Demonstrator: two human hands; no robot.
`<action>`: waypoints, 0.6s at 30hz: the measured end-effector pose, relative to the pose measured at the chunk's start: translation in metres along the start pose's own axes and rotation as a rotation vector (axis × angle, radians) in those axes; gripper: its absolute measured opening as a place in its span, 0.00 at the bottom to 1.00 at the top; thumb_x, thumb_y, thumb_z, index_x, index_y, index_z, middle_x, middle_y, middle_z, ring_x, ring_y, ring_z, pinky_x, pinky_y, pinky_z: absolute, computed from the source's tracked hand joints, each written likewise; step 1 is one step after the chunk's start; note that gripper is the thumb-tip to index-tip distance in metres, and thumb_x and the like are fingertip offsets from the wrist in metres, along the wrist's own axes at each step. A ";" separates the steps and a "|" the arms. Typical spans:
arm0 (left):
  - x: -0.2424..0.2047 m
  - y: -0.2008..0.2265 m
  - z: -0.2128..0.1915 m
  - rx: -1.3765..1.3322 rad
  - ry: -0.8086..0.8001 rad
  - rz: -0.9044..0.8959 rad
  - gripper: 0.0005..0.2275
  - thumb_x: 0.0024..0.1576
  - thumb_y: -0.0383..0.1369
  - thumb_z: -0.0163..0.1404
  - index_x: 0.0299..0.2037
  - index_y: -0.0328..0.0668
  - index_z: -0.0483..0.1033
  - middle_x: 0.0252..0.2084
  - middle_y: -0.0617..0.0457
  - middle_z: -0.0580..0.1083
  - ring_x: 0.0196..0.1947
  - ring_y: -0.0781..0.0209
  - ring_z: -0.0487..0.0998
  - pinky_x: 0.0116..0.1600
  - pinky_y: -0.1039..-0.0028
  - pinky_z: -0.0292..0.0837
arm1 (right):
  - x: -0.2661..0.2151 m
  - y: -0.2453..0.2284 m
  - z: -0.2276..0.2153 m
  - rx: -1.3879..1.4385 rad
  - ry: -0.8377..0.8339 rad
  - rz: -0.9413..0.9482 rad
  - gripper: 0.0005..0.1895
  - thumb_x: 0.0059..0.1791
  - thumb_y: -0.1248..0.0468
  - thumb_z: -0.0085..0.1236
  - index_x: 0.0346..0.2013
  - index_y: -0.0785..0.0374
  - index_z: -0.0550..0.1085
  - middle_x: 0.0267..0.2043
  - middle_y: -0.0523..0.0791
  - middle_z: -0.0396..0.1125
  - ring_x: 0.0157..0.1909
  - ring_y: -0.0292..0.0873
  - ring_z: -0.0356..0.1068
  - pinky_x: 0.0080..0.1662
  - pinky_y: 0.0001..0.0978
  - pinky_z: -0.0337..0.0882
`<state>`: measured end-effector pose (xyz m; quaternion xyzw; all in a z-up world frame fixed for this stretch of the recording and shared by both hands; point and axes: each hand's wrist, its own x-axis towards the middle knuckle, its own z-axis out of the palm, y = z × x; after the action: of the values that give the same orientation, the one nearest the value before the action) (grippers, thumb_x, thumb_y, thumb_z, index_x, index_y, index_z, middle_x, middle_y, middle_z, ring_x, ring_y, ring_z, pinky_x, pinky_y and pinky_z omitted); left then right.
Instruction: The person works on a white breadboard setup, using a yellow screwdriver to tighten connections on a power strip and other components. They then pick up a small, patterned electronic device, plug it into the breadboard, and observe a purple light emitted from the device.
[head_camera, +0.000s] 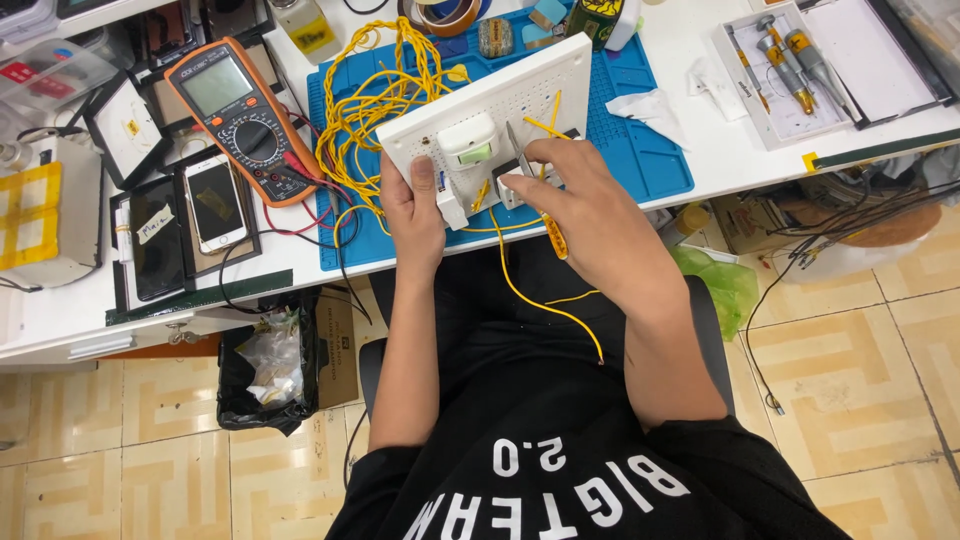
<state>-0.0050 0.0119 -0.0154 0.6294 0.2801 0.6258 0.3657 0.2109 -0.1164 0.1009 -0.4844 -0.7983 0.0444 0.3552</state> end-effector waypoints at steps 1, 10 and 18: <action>0.000 -0.002 -0.001 0.002 -0.001 0.001 0.20 0.81 0.38 0.41 0.82 0.44 0.60 0.67 0.48 0.77 0.65 0.65 0.76 0.74 0.57 0.73 | 0.000 -0.002 -0.002 0.001 0.001 0.000 0.24 0.52 0.83 0.65 0.62 0.67 0.81 0.60 0.57 0.68 0.65 0.64 0.69 0.63 0.52 0.72; 0.002 0.000 -0.001 -0.004 0.015 -0.002 0.19 0.81 0.38 0.41 0.80 0.45 0.64 0.64 0.47 0.78 0.63 0.63 0.78 0.72 0.57 0.74 | -0.001 0.008 -0.016 0.210 0.144 0.026 0.22 0.56 0.79 0.66 0.64 0.61 0.83 0.59 0.51 0.75 0.62 0.56 0.74 0.59 0.44 0.73; 0.001 0.017 0.007 -0.006 0.021 -0.031 0.19 0.80 0.40 0.42 0.78 0.45 0.66 0.58 0.49 0.80 0.57 0.68 0.79 0.66 0.63 0.78 | -0.013 0.025 0.007 0.518 0.603 0.267 0.07 0.62 0.69 0.66 0.45 0.73 0.83 0.32 0.52 0.75 0.37 0.46 0.78 0.47 0.36 0.81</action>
<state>-0.0002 0.0022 -0.0013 0.6172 0.2917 0.6277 0.3742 0.2284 -0.1115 0.0787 -0.4695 -0.5510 0.1456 0.6744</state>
